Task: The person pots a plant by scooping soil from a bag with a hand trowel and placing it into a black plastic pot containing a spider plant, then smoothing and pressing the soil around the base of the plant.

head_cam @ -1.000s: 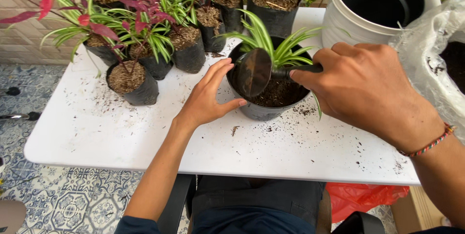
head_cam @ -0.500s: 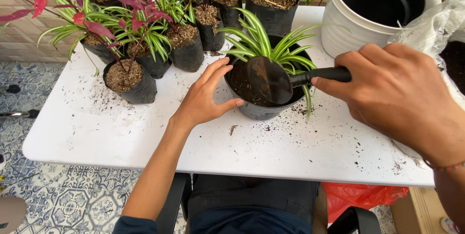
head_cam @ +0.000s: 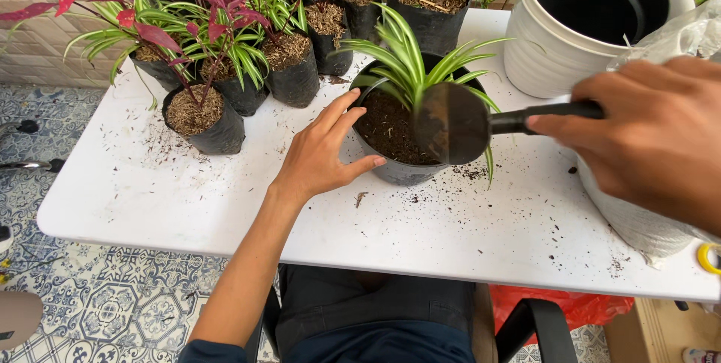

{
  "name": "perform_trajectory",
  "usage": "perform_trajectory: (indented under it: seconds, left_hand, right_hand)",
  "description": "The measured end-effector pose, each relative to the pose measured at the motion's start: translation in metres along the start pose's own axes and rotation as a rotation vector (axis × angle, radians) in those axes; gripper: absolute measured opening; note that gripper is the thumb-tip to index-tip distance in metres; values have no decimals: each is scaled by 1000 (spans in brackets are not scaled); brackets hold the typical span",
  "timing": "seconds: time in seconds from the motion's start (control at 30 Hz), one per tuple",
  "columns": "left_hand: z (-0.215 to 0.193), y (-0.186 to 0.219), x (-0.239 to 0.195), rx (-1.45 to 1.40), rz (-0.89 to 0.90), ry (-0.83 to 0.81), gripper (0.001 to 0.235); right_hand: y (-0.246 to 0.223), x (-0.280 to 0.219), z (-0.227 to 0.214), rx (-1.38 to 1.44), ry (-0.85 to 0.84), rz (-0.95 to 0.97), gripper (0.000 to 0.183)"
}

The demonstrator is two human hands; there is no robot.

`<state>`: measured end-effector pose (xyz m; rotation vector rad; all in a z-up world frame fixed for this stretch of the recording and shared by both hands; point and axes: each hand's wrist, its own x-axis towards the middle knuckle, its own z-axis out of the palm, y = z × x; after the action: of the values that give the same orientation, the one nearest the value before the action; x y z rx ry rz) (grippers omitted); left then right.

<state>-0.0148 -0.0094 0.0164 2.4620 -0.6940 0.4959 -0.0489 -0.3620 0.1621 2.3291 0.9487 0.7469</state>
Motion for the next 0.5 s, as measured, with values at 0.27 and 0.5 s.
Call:
perform_trajectory:
  seconds: [0.27, 0.5]
  left_hand:
    - [5, 2, -5, -89, 47, 100, 66]
    - [3, 0, -5, -121, -22, 37, 71]
  right_hand:
    - [0, -10, -15, 398, -92, 79, 36]
    - [-23, 10, -19, -118, -534, 101, 36]
